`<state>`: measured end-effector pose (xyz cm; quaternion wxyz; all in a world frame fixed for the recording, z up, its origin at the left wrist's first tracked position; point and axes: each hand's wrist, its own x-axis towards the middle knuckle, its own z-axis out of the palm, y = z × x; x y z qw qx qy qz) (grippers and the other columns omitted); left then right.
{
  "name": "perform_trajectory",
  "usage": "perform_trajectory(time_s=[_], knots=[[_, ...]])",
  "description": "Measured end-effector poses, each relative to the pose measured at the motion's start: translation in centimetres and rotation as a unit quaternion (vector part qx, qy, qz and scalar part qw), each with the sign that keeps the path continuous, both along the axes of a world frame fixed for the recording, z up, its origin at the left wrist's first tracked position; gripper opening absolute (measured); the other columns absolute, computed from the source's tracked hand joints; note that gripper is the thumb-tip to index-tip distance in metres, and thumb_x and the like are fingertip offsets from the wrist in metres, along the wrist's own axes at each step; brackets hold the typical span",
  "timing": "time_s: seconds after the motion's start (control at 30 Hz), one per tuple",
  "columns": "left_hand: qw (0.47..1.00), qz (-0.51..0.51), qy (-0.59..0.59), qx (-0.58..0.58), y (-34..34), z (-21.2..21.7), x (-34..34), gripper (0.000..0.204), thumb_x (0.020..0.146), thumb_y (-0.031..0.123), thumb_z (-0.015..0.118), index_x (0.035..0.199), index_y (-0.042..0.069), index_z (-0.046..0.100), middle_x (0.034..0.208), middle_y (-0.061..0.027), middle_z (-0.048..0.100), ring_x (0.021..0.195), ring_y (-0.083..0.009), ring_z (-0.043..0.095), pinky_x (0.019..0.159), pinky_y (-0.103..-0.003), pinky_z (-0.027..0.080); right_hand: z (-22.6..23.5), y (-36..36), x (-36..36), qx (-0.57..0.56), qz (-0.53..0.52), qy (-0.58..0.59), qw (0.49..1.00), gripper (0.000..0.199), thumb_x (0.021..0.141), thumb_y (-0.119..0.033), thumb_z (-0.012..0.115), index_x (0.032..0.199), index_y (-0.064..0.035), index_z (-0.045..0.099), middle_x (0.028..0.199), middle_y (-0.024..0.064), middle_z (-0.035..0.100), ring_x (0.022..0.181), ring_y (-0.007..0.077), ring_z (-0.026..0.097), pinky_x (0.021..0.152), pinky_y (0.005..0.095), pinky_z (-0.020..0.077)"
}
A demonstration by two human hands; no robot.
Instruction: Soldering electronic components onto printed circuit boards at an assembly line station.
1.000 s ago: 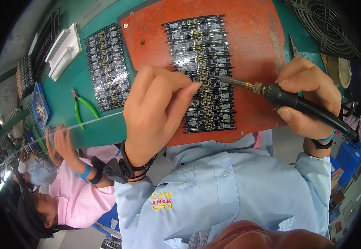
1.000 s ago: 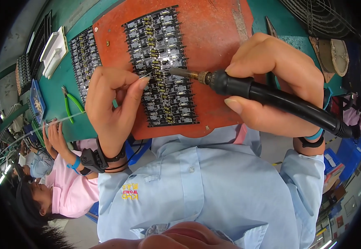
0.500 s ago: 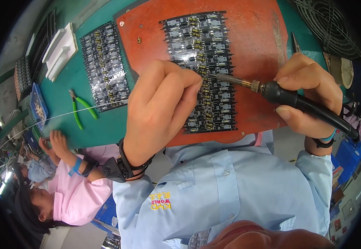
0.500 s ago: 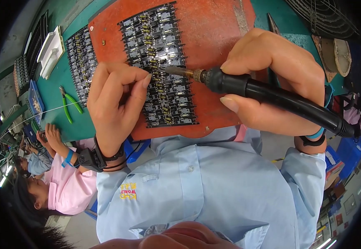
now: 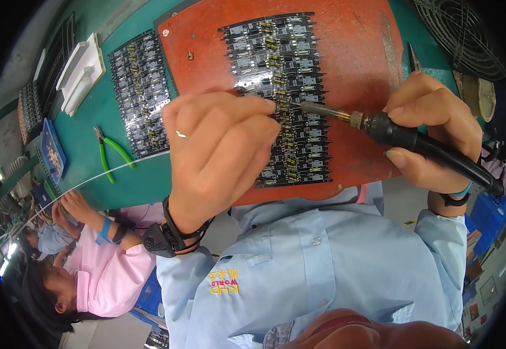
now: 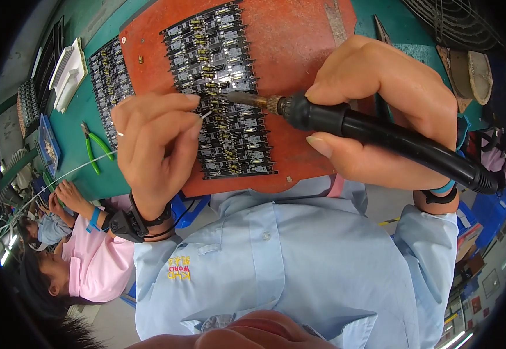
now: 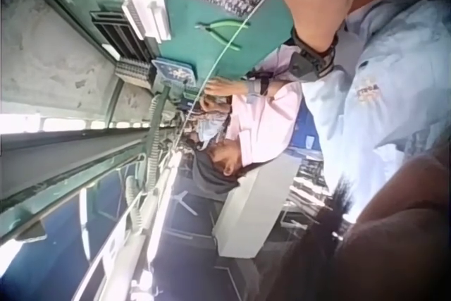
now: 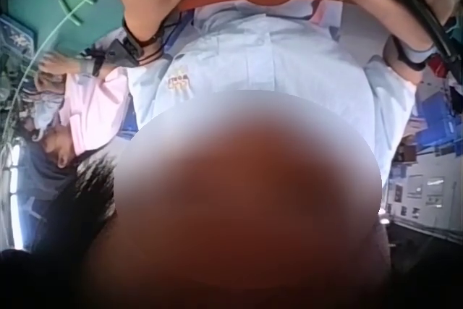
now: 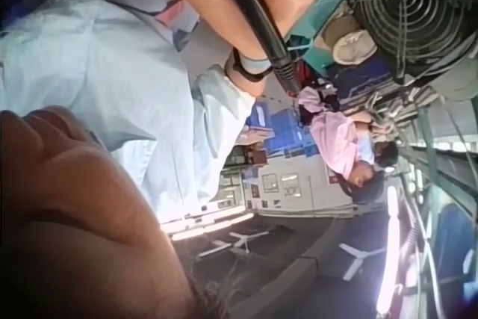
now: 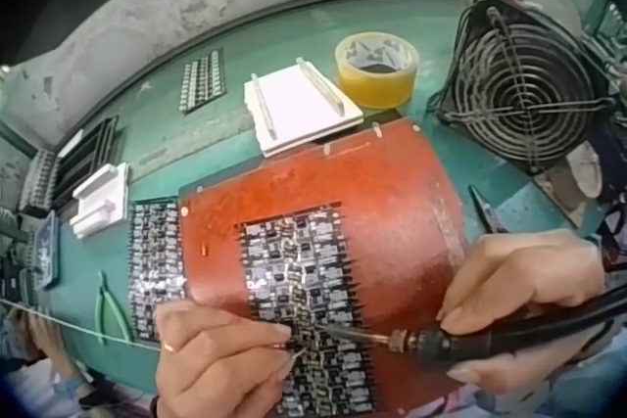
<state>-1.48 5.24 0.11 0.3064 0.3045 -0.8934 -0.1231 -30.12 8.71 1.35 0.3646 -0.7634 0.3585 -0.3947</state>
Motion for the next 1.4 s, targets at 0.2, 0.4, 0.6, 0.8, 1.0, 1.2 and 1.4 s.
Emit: perform_trajectory(time_s=[0.2, 0.4, 0.6, 0.8, 1.0, 1.2, 1.4], knots=[[0.999, -0.004, -0.039, -0.018, -0.1, -0.2, 0.1, 0.02, 0.067, 0.005, 0.074, 0.084, 0.012, 0.064, 0.099, 0.002, 0.07, 0.092, -0.0166, 0.062, 0.089, -0.038, 0.034, 0.0, 0.0, 0.2, 0.012, 0.0, -0.01, 1.0, 0.034, 0.071, -0.013, 0.077, 0.096, 0.0036, 0.061, 0.084, 0.0172, 0.061, 0.073, 0.0215, 0.058, 0.063, 0.0305, 0.0448], [0.998, -0.018, -0.062, -0.014, -0.7, 0.5, -0.1, 0.019, 0.072, 0.0, 0.073, 0.085, 0.01, 0.063, 0.099, 0.0009, 0.072, 0.093, -0.0216, 0.063, 0.091, -0.037, 0.034, 0.5, 0.2, -0.3, -0.003, -0.006, 0.008, 1.0, 0.035, 0.072, -0.015, 0.077, 0.096, 0.0036, 0.061, 0.084, 0.0172, 0.06, 0.073, 0.0216, 0.057, 0.063, 0.0313, 0.0441], [0.998, -0.009, -0.06, -0.013, -1.0, 0.3, -0.3, 0.02, 0.071, 0.0, 0.073, 0.086, 0.01, 0.064, 0.096, 0.0011, 0.072, 0.091, -0.0207, 0.063, 0.089, -0.036, 0.034, 0.2, -0.1, 0.0, -0.001, -0.003, -0.001, 1.0, 0.036, 0.072, -0.016, 0.077, 0.096, 0.0039, 0.06, 0.084, 0.0173, 0.06, 0.072, 0.0213, 0.056, 0.063, 0.0312, 0.0435], [0.998, -0.003, -0.053, -0.028, -0.9, 0.1, -0.6, 0.021, 0.069, 0.0, 0.075, 0.084, 0.01, 0.065, 0.092, 0.0012, 0.071, 0.088, -0.02, 0.063, 0.085, -0.035, 0.034, 0.0, 0.0, 0.3, 0.013, -0.001, -0.005, 1.0, 0.036, 0.071, -0.017, 0.078, 0.095, 0.004, 0.06, 0.084, 0.0174, 0.061, 0.072, 0.0213, 0.057, 0.063, 0.031, 0.0433], [0.997, 0.009, -0.071, -0.026, -0.9, 0.6, -1.1, 0.021, 0.068, 0.001, 0.076, 0.083, 0.01, 0.065, 0.089, 0.0012, 0.069, 0.087, -0.0193, 0.062, 0.084, -0.035, 0.034, 0.4, -0.1, 0.3, 0.018, -0.001, 0.007, 1.0, 0.035, 0.071, -0.015, 0.077, 0.095, 0.0039, 0.061, 0.084, 0.0175, 0.061, 0.072, 0.0214, 0.057, 0.063, 0.0308, 0.0432], [0.994, 0.026, -0.101, -0.02, -0.7, 1.1, -1.6, 0.02, 0.069, -0.001, 0.074, 0.083, 0.01, 0.065, 0.086, 0.0011, 0.067, 0.086, -0.0193, 0.062, 0.085, -0.035, 0.034, 0.3, -0.3, 0.3, 0.006, -0.001, 0.008, 1.0, 0.035, 0.071, -0.014, 0.078, 0.095, 0.0042, 0.061, 0.084, 0.0178, 0.061, 0.072, 0.0217, 0.058, 0.062, 0.0307, 0.0439], [0.994, 0.038, -0.099, 0.003, -0.5, 1.2, -1.3, 0.019, 0.07, -0.002, 0.072, 0.082, 0.009, 0.063, 0.087, 0.0012, 0.069, 0.086, -0.0195, 0.063, 0.087, -0.035, 0.034, 0.4, -0.3, 0.5, 0.003, 0.008, 0.027, 1.0, 0.034, 0.07, -0.013, 0.079, 0.094, 0.0044, 0.061, 0.085, 0.0178, 0.061, 0.073, 0.0219, 0.059, 0.062, 0.0302, 0.0446]])
